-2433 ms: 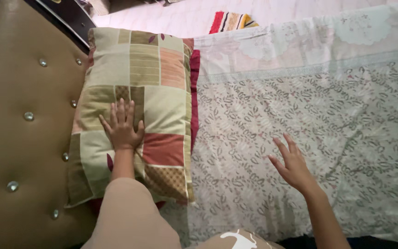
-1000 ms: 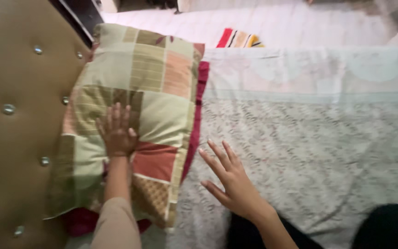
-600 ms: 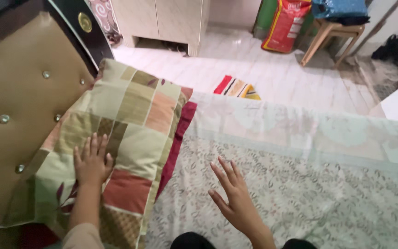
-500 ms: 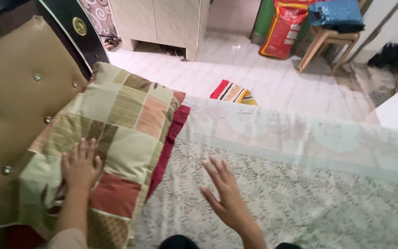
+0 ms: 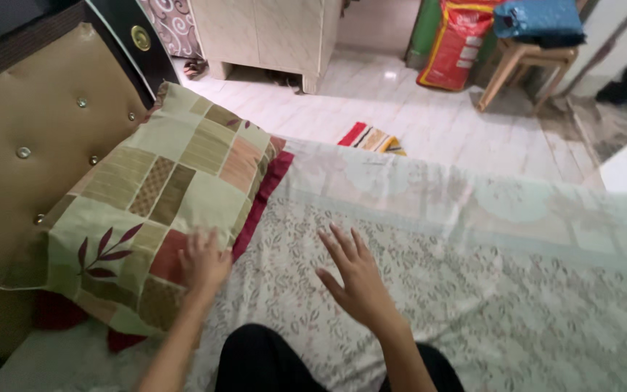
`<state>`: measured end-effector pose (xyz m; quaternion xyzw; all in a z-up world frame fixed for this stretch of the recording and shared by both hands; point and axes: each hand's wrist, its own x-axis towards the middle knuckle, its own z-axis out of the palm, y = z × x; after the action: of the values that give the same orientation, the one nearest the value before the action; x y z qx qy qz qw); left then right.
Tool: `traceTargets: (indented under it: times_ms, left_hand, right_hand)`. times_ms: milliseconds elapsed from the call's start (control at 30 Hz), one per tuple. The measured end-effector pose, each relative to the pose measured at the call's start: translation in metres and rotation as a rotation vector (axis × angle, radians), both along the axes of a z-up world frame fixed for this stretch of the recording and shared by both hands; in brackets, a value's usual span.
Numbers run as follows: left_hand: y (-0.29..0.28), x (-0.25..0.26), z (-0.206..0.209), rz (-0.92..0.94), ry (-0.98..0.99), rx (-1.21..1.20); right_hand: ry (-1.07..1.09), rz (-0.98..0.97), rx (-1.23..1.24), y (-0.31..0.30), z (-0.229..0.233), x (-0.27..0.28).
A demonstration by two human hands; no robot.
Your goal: The person picks up a pillow and a pillowcase, sits on a bed, and fits the pillow inside the case by hand.
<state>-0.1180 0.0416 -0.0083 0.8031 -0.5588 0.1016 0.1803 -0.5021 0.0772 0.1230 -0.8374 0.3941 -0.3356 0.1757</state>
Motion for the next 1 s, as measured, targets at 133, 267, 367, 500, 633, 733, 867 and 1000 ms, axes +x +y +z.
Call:
traceTargets:
  times_ms: [133,267,367,500,633,733,867,1000]
  left_hand:
    - [0.035,-0.059,0.018,-0.114,0.018,-0.005]
    - [0.042,-0.089,0.054,-0.254,-0.034,-0.036]
    - [0.05,-0.105,0.081,-0.318,-0.033,-0.091]
    - [0.061,-0.122,0.106,-0.398,-0.017,-0.172]
    - [0.066,-0.128,0.111,-0.403,-0.014,-0.193]
    - [0.063,-0.13,0.106,-0.409,-0.057,-0.24]
    - [0.058,-0.134,0.098,-0.446,-0.016,-0.199]
    - [0.049,-0.145,0.088,-0.465,-0.068,-0.161]
  right_hand:
    - [-0.014,-0.019,-0.059,0.012,-0.008,0.009]
    - [0.019,-0.106,-0.137,0.03,-0.007,0.014]
    - [-0.004,-0.119,-0.156,0.038,-0.008,0.015]
    - [0.004,-0.159,-0.13,0.039,-0.01,0.011]
    - [-0.027,-0.173,-0.154,0.034,-0.012,0.007]
    - [-0.011,-0.256,-0.143,0.03,-0.013,0.005]
    - [0.018,-0.284,-0.113,0.028,-0.021,0.0]
    - [0.01,-0.3,-0.142,0.019,-0.042,-0.012]
